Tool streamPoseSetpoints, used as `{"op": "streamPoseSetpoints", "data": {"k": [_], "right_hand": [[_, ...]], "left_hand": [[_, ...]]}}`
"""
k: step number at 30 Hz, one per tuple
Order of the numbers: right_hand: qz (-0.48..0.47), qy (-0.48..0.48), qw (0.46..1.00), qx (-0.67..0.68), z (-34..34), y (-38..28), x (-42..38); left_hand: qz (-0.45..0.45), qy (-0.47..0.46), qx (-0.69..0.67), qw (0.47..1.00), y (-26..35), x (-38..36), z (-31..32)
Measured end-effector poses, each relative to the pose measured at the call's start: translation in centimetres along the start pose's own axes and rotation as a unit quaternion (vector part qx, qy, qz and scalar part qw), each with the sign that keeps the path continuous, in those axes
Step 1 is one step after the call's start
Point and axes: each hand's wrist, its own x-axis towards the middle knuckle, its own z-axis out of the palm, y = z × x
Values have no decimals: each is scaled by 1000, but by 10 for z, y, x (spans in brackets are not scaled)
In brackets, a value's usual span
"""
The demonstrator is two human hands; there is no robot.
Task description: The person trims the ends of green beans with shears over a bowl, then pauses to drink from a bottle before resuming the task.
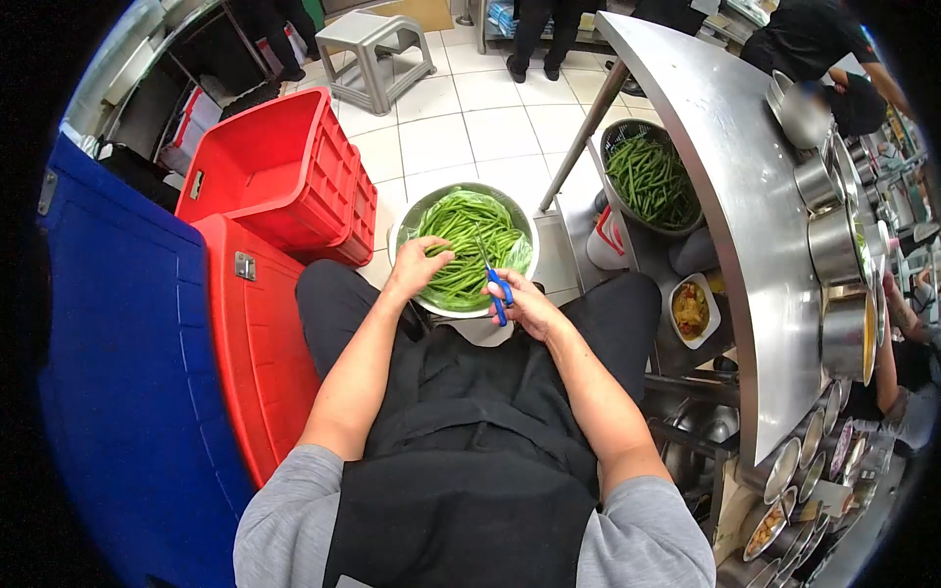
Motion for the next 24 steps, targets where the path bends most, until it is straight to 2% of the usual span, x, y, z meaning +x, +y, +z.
{"op": "streamPoseSetpoints", "data": {"k": [1, 14, 24], "right_hand": [[-8, -4, 1000, -3, 2, 2, 2], [-26, 31, 999, -13, 7, 2, 17], [-23, 33, 999, -27, 5, 3, 16]], "left_hand": [[21, 9, -3, 1000, -2, 2, 2], [-21, -55, 38, 998, 6, 4, 5], [25, -47, 14, 998, 1, 3, 9]]}}
